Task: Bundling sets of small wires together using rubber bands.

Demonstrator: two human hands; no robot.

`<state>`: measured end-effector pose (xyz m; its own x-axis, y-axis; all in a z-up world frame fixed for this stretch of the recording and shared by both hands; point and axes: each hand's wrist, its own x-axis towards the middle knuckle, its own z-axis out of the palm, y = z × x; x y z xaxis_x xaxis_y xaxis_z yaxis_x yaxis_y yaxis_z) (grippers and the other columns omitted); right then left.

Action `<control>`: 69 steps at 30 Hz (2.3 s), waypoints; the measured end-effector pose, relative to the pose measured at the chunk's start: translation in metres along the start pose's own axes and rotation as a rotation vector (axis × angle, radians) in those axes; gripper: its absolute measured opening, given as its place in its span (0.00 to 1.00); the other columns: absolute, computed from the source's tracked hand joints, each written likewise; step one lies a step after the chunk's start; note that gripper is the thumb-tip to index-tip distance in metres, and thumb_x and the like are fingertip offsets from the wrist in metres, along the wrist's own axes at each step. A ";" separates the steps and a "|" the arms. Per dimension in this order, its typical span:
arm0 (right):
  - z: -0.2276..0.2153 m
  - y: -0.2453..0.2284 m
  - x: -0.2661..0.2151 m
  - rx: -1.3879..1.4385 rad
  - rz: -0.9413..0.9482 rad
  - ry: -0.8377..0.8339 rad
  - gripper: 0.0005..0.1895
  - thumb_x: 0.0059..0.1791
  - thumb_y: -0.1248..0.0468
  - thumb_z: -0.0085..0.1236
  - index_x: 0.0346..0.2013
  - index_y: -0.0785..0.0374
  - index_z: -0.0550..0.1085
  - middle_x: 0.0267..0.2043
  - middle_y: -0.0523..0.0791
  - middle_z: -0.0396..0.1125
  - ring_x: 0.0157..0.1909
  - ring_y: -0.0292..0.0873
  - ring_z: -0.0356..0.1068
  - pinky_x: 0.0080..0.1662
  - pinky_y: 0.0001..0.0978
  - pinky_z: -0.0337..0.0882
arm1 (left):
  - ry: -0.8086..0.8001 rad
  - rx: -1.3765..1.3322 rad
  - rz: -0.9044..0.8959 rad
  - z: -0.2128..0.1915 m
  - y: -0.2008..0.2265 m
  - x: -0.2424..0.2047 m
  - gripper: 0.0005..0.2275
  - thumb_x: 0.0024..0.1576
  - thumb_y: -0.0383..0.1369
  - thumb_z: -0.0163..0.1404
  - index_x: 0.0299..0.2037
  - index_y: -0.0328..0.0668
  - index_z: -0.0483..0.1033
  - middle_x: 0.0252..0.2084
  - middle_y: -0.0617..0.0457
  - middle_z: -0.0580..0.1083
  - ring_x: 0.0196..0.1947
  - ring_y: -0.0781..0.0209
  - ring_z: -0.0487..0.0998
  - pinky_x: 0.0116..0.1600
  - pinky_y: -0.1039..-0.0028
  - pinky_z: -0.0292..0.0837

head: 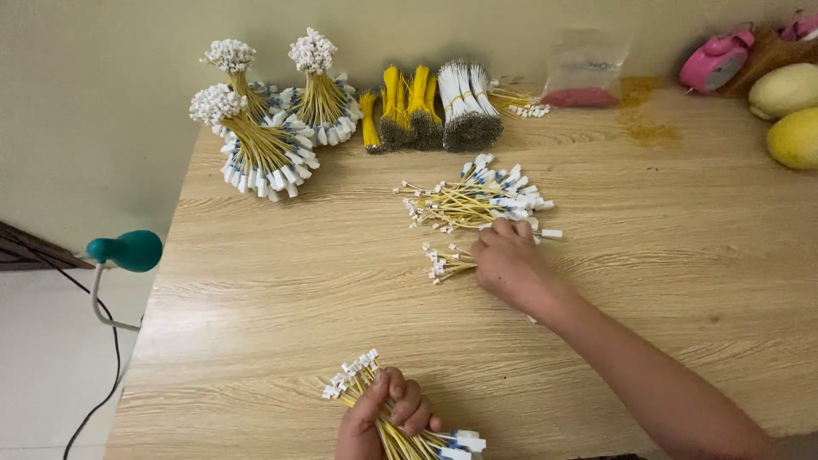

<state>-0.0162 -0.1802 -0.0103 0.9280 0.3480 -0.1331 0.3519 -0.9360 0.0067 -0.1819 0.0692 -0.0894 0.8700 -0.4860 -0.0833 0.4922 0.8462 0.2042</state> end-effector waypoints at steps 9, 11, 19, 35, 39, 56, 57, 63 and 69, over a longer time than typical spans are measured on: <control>0.032 0.026 -0.002 0.114 -0.096 0.380 0.14 0.47 0.60 0.51 0.42 0.66 0.72 0.39 0.50 0.69 0.48 0.50 0.64 0.53 0.50 0.56 | -0.081 0.029 -0.053 -0.027 -0.004 0.007 0.14 0.64 0.44 0.39 0.36 0.42 0.67 0.21 0.56 0.59 0.24 0.59 0.65 0.47 0.52 0.77; 0.044 0.038 -0.003 0.231 -0.048 0.410 0.12 0.49 0.60 0.51 0.42 0.65 0.71 0.37 0.49 0.69 0.46 0.48 0.64 0.53 0.49 0.57 | -0.070 0.039 -0.064 -0.036 -0.005 0.008 0.14 0.64 0.45 0.39 0.36 0.42 0.67 0.22 0.56 0.59 0.23 0.59 0.65 0.47 0.52 0.77; -0.011 0.048 -0.029 1.134 0.259 0.458 0.13 0.56 0.54 0.51 0.45 0.61 0.71 0.30 0.44 0.65 0.34 0.39 0.62 0.40 0.38 0.67 | -0.292 -0.059 -0.192 -0.105 -0.012 0.028 0.15 0.65 0.46 0.34 0.39 0.47 0.68 0.23 0.58 0.58 0.25 0.63 0.62 0.53 0.56 0.74; 0.062 0.003 -0.035 1.509 -0.007 0.746 0.10 0.57 0.59 0.51 0.45 0.63 0.70 0.41 0.44 0.69 0.47 0.39 0.69 0.55 0.36 0.71 | 0.007 0.020 -0.081 -0.015 -0.007 0.008 0.14 0.66 0.42 0.38 0.35 0.42 0.67 0.22 0.56 0.61 0.24 0.60 0.65 0.46 0.55 0.75; 0.028 0.001 -0.047 1.423 -0.144 0.869 0.09 0.62 0.58 0.47 0.44 0.61 0.70 0.40 0.42 0.68 0.45 0.37 0.69 0.53 0.32 0.74 | -0.001 0.021 -0.080 -0.009 -0.008 0.012 0.14 0.65 0.43 0.38 0.34 0.42 0.67 0.21 0.56 0.60 0.23 0.60 0.65 0.44 0.56 0.76; 0.032 -0.006 -0.035 1.481 -0.113 0.788 0.14 0.61 0.53 0.48 0.42 0.61 0.69 0.33 0.40 0.65 0.37 0.33 0.65 0.40 0.28 0.70 | 0.107 0.077 -0.105 0.002 -0.007 0.015 0.14 0.66 0.43 0.39 0.33 0.42 0.65 0.20 0.55 0.58 0.20 0.61 0.62 0.36 0.60 0.74; 0.030 -0.011 -0.033 1.456 -0.143 0.780 0.15 0.59 0.52 0.50 0.43 0.62 0.68 0.35 0.41 0.65 0.38 0.33 0.66 0.41 0.29 0.71 | 0.093 0.071 -0.105 0.003 -0.007 0.016 0.15 0.66 0.43 0.39 0.34 0.41 0.65 0.20 0.55 0.58 0.20 0.61 0.61 0.35 0.60 0.73; 0.061 -0.002 -0.031 1.514 -0.078 0.688 0.14 0.60 0.52 0.49 0.42 0.61 0.71 0.31 0.41 0.67 0.36 0.34 0.67 0.42 0.29 0.73 | 0.133 0.117 -0.129 0.011 -0.007 0.015 0.14 0.65 0.43 0.39 0.35 0.42 0.65 0.20 0.55 0.58 0.19 0.61 0.61 0.35 0.61 0.73; 0.041 -0.005 -0.031 1.468 -0.131 0.764 0.11 0.58 0.56 0.53 0.46 0.62 0.70 0.35 0.40 0.67 0.37 0.32 0.66 0.40 0.27 0.70 | 0.167 0.119 -0.103 0.012 -0.010 0.018 0.15 0.64 0.44 0.40 0.34 0.41 0.65 0.20 0.55 0.58 0.19 0.61 0.62 0.34 0.60 0.73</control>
<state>-0.0518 -0.1890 -0.0470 0.9013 -0.0474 0.4305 0.4312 0.0045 -0.9023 -0.1716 0.0492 -0.0812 0.8130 -0.5171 -0.2677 0.5803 0.7576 0.2990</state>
